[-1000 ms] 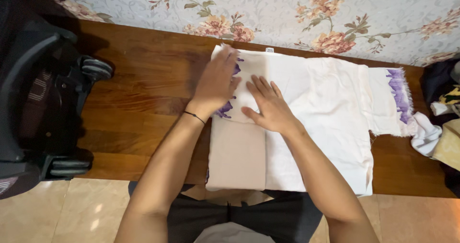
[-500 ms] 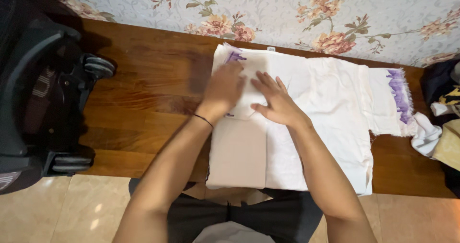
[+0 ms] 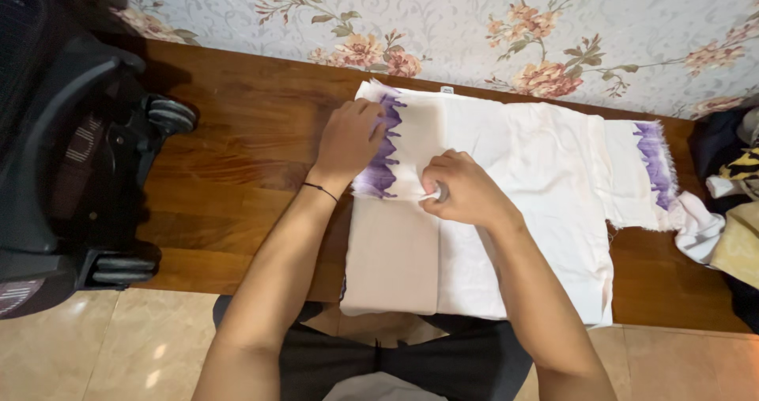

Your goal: The person folds a white cloth with a purple pattern on a wooden table by hand, smoothing the surface and aligning the edges.

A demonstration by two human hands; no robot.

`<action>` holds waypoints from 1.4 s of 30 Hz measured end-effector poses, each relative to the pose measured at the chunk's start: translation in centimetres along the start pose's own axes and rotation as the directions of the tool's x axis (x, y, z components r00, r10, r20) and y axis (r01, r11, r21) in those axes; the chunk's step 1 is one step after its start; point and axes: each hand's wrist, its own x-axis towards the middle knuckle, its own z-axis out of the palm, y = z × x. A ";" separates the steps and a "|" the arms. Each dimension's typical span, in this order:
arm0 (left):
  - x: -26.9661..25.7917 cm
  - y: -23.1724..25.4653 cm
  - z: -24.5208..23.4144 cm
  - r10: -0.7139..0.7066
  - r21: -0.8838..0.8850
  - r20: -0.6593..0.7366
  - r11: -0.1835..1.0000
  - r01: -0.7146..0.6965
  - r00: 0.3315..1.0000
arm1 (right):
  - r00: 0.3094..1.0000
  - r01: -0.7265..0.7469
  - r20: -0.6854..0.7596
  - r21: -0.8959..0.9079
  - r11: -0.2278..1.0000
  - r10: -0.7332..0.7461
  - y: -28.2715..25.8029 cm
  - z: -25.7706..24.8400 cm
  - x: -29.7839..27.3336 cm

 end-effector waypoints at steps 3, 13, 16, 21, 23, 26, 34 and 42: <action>-0.2 -0.5 1.0 -0.001 0.019 -0.033 1.000 0.001 0.999 | 1.000 -0.025 0.011 -0.003 1.000 0.025 0.2 -0.7 -0.5; -1.2 -1.7 4.6 -0.142 0.414 0.136 0.907 0.074 0.980 | 0.978 -0.019 -0.208 -0.121 0.992 -0.006 1.5 2.7 0.7; -1.1 0.0 5.8 -0.038 0.198 0.162 0.980 0.005 0.986 | 0.993 -0.107 -0.075 -0.234 0.966 0.092 3.0 4.2 1.1; -2.4 4.6 6.6 -0.209 0.302 0.303 0.946 0.114 0.930 | 0.985 -0.161 -0.067 -0.038 0.986 0.158 7.1 5.8 0.7; -2.4 5.1 6.0 -0.283 0.353 0.366 0.924 0.150 0.887 | 0.968 -0.206 -0.142 0.034 0.978 0.209 9.2 5.8 0.3; -1.6 5.2 5.1 -0.309 0.386 0.426 0.912 0.138 0.851 | 0.898 -0.346 -0.291 -0.001 0.938 0.331 12.6 4.0 -0.7; -1.6 4.2 4.0 -0.320 0.403 0.516 0.909 0.104 0.795 | 0.804 -0.591 -0.154 -0.109 0.799 0.574 15.5 2.5 -2.3; -2.1 -0.6 -1.1 -0.299 0.389 0.539 0.917 0.082 0.787 | 0.811 -0.585 -0.043 -0.057 0.809 0.584 11.8 -2.6 -3.7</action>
